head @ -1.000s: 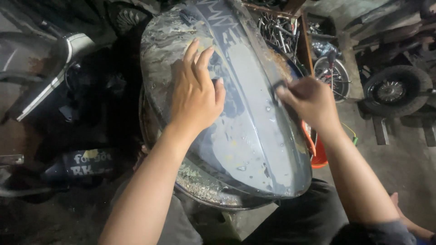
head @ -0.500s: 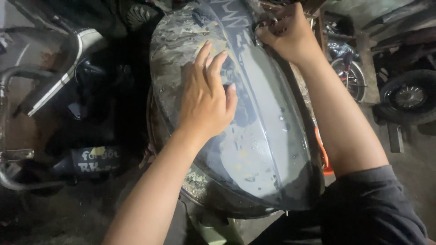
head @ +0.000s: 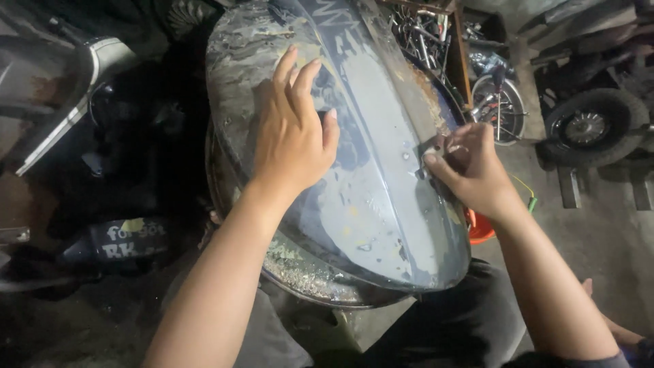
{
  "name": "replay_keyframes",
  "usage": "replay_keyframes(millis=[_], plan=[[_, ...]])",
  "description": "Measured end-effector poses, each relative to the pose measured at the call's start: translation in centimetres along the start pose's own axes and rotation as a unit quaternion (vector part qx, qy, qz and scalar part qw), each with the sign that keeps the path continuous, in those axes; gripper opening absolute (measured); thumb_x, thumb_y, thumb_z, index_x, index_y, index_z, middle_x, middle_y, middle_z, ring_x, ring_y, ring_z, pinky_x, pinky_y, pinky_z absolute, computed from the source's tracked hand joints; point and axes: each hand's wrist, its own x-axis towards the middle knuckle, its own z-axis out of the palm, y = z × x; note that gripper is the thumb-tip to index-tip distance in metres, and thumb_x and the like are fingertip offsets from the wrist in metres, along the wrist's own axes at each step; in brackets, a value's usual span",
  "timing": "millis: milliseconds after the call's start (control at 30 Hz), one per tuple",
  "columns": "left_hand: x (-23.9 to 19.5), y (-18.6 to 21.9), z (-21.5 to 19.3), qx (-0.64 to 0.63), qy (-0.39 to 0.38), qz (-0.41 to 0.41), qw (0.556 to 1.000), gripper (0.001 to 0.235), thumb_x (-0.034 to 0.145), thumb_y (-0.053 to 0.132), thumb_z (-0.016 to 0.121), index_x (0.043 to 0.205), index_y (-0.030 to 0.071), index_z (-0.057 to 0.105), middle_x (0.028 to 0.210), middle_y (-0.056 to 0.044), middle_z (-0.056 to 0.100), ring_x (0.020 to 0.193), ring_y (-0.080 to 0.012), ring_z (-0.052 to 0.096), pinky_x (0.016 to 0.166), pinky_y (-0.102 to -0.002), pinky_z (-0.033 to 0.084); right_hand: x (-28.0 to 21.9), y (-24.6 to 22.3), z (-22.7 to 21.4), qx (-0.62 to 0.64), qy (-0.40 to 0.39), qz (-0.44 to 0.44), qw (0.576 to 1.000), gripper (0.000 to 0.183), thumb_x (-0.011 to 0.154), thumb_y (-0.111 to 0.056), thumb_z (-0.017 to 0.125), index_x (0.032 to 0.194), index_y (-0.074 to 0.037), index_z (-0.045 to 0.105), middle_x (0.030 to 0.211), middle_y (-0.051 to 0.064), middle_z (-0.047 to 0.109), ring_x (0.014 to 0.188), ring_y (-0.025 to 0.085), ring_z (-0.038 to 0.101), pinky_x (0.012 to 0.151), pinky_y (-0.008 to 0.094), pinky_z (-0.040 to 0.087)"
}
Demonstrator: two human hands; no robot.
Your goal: The person sands the surface of a large, curved metal part using a sanding block. They hold the part steady with one hand while moving the sanding block back and forth with the other to smooth the surface.
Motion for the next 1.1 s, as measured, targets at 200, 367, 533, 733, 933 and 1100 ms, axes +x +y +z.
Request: replay_keyframes(millis=[200, 367, 533, 733, 933, 1100], plan=[[0.0, 0.2, 0.1, 0.027, -0.001, -0.011, 1.0, 0.057, 0.109, 0.015, 0.064, 0.154, 0.005, 0.031, 0.164, -0.029, 0.03, 0.131, -0.0452, 0.062, 0.112, -0.055, 0.054, 3.2, -0.2, 0.5, 0.062, 0.004, -0.027, 0.998, 0.054, 0.103, -0.012, 0.074, 0.121, -0.017, 0.024, 0.1, 0.002, 0.046, 0.077, 0.007, 0.052, 0.062, 0.021, 0.048], [0.1, 0.3, 0.1, 0.02, -0.003, -0.006, 1.0, 0.058, 0.109, 0.014, 0.063, 0.155, 0.005, 0.029, 0.164, -0.03, 0.029, 0.136, -0.0463, 0.061, 0.119, -0.058, 0.052, 9.8, -5.5, 1.9, -0.041, 0.008, 0.002, 0.999, 0.063, 0.104, -0.028, 0.075, 0.129, -0.012, 0.02, 0.108, 0.005, 0.054, 0.108, 0.016, 0.06, 0.102, 0.035, 0.053], [0.0, 0.3, -0.2, 0.021, -0.004, -0.007, 1.0, 0.058, 0.109, 0.014, 0.064, 0.155, 0.005, 0.03, 0.165, -0.029, 0.028, 0.143, -0.0484, 0.057, 0.118, -0.056, 0.055, 18.4, -3.2, 2.8, -0.059, 0.018, -0.035, 0.997, 0.064, 0.106, -0.039, 0.08, 0.118, -0.017, 0.021, 0.099, 0.005, 0.058, 0.088, 0.014, 0.053, 0.078, 0.032, 0.049], [-0.1, 0.4, -0.2, 0.037, -0.006, -0.005, 0.999, 0.054, 0.11, 0.016, 0.061, 0.154, 0.002, 0.033, 0.166, -0.032, 0.028, 0.136, -0.0439, 0.06, 0.117, -0.055, 0.054, 24.9, -3.2, 4.1, -0.062, 0.018, -0.195, 0.979, 0.051, 0.106, -0.019, 0.082, 0.14, -0.005, 0.046, 0.144, 0.017, 0.06, 0.126, 0.03, 0.067, 0.102, 0.036, 0.059], [-0.1, -0.1, 0.2, 0.008, 0.012, 0.004, 1.0, 0.058, 0.11, 0.015, 0.063, 0.156, 0.004, 0.03, 0.165, -0.03, 0.028, 0.142, -0.0453, 0.058, 0.121, -0.055, 0.053, 23.2, -2.6, 3.7, -0.107, 0.03, -0.165, 0.98, 0.055, 0.109, -0.027, 0.079, 0.138, -0.005, 0.037, 0.137, 0.014, 0.058, 0.113, 0.027, 0.071, 0.094, 0.04, 0.059], [0.0, -0.3, 0.2, 0.012, 0.003, 0.004, 1.0, 0.059, 0.11, 0.016, 0.064, 0.156, 0.004, 0.029, 0.165, -0.031, 0.027, 0.138, -0.0459, 0.061, 0.119, -0.053, 0.055, 13.7, -4.1, 1.9, -0.105, 0.011, -0.031, 0.994, 0.073, 0.106, -0.044, 0.075, 0.133, -0.007, 0.019, 0.114, 0.008, 0.048, 0.118, 0.021, 0.054, 0.104, 0.04, 0.049]])
